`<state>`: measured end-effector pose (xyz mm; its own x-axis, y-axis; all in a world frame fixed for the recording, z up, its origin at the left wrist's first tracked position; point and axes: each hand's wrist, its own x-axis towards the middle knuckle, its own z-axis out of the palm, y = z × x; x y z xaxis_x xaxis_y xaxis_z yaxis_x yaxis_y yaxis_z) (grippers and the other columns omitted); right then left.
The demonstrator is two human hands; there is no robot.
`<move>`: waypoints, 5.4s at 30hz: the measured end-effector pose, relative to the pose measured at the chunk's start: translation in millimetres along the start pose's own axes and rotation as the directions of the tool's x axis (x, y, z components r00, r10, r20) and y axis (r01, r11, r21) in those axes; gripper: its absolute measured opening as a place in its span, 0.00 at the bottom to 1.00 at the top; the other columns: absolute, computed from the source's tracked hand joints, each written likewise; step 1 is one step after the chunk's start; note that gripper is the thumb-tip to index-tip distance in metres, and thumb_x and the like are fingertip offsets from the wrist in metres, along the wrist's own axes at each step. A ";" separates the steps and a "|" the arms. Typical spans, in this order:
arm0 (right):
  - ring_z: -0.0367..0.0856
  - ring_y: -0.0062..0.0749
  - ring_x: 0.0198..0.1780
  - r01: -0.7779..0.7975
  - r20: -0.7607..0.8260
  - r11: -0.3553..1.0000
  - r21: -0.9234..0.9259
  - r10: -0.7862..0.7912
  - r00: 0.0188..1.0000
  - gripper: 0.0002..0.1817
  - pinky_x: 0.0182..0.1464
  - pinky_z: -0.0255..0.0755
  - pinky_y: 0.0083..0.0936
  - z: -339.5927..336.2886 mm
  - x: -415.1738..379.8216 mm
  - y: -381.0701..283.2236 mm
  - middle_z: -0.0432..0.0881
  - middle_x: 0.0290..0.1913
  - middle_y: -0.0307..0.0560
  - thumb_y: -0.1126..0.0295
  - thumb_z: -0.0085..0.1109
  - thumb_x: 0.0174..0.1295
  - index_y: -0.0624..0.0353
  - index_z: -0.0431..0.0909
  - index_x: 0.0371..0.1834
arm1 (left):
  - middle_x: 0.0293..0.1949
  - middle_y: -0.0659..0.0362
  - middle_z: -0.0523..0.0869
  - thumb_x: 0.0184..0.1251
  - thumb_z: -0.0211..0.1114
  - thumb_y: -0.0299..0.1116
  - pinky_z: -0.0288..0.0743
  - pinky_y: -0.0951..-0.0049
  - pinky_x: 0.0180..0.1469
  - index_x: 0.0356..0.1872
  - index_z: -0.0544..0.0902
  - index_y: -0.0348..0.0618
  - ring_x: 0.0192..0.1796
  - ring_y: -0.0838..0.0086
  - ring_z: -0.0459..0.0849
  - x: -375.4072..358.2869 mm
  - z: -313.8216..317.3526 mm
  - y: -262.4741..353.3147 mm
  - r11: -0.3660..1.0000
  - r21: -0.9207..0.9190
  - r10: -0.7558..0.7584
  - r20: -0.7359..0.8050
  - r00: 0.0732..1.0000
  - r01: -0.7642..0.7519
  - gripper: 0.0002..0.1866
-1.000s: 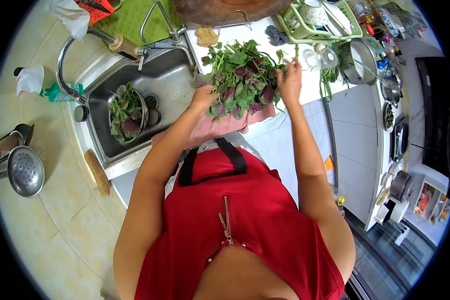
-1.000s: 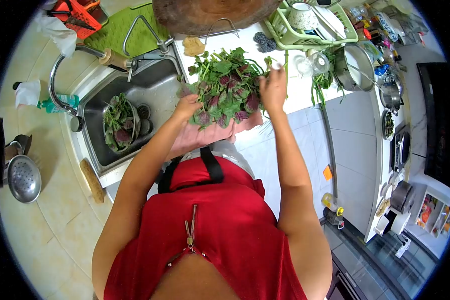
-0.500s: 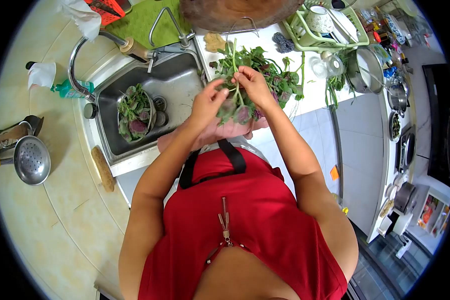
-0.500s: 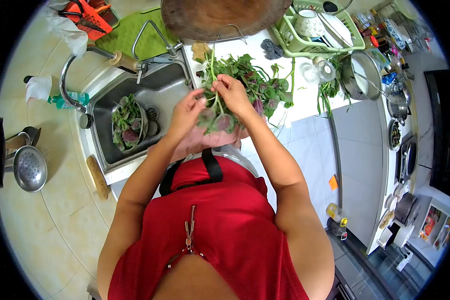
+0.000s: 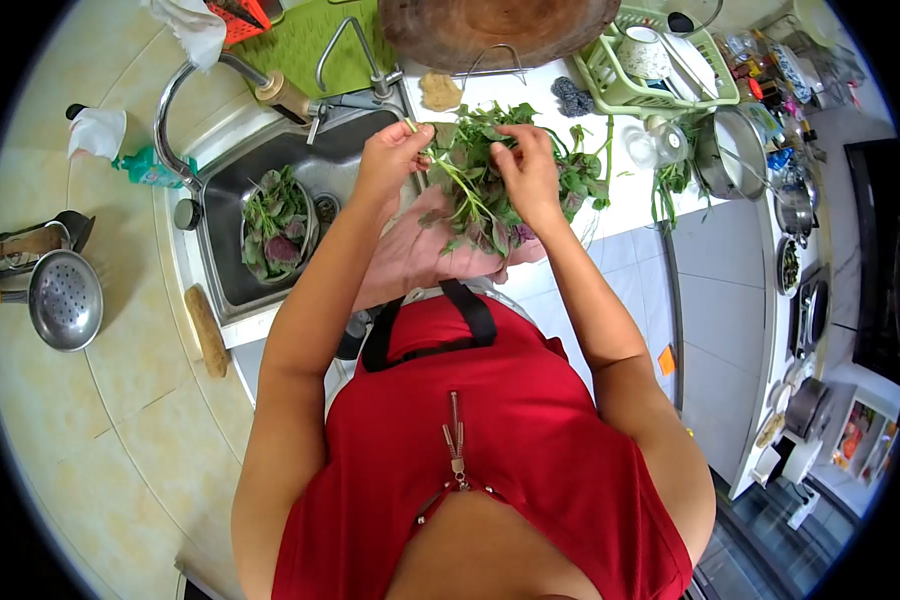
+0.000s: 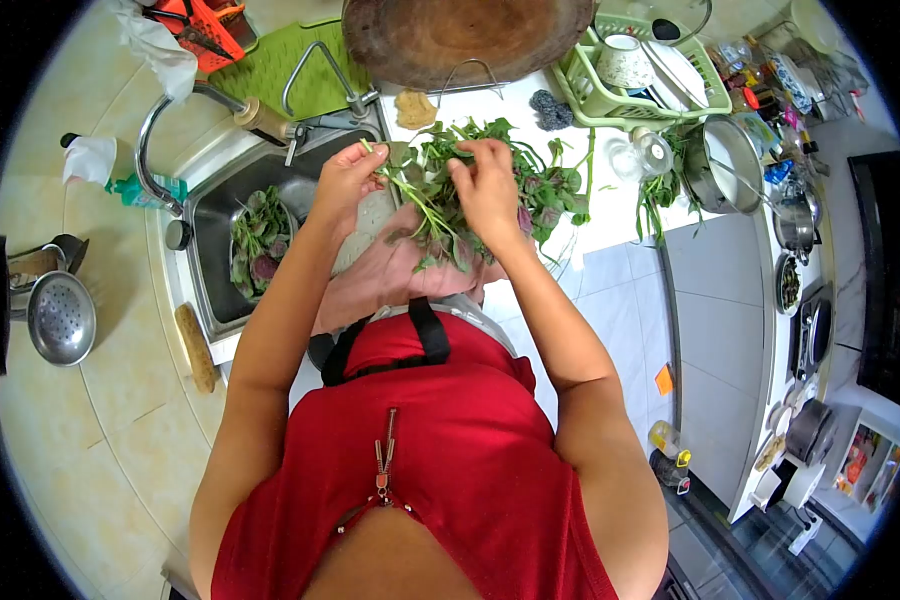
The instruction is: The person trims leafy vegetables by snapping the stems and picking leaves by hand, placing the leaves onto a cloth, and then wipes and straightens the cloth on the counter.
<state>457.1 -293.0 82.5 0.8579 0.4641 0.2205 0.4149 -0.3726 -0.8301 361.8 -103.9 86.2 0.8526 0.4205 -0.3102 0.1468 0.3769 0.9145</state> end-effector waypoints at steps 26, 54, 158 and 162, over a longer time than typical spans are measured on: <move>0.82 0.54 0.33 0.278 0.222 0.946 -0.167 -0.239 0.945 0.08 0.34 0.76 0.45 18.3 -22.7 -33.9 0.83 0.34 0.53 0.67 0.54 0.66 0.58 0.75 0.43 | 0.27 0.68 0.82 0.70 0.64 0.38 0.67 0.84 0.31 0.33 0.85 0.42 0.25 0.86 0.73 -5.4 19.1 3.8 0.940 0.282 0.241 -0.146 0.959 -0.194 0.11; 0.83 0.43 0.26 0.486 0.116 0.832 -0.266 -0.473 0.873 0.17 0.27 0.79 0.34 31.1 -33.8 -33.3 0.79 0.45 0.46 0.70 0.58 0.62 0.50 0.76 0.55 | 0.48 0.51 0.83 0.75 0.57 0.41 0.74 0.57 0.60 0.41 0.77 0.39 0.53 0.58 0.82 -3.2 -1.0 -18.5 0.855 -0.517 -0.170 -0.213 0.962 0.037 0.13; 0.77 0.19 0.42 -0.337 0.609 0.842 0.421 0.012 0.793 0.14 0.49 0.70 0.21 8.9 -7.6 3.9 0.83 0.39 0.38 0.62 0.62 0.66 0.62 0.81 0.45 | 0.27 0.64 0.83 0.71 0.63 0.41 0.70 0.78 0.32 0.37 0.85 0.39 0.31 0.82 0.77 -19.4 0.4 -24.3 0.936 0.350 0.056 -0.022 0.998 -0.045 0.14; 0.77 0.21 0.39 -0.248 0.591 0.896 0.370 -0.021 0.806 0.13 0.47 0.71 0.23 23.3 -6.1 19.0 0.83 0.34 0.39 0.64 0.61 0.65 0.61 0.82 0.45 | 0.26 0.65 0.82 0.71 0.62 0.43 0.69 0.79 0.32 0.36 0.85 0.41 0.30 0.82 0.77 -21.7 6.6 -19.4 0.938 0.344 0.047 -0.018 0.999 -0.038 0.15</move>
<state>452.8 -284.2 53.4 0.5038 0.8571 -0.1076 0.0472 -0.1517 -0.9873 343.7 -125.7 76.9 0.8493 0.4526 -0.2717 0.2780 0.0539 0.9591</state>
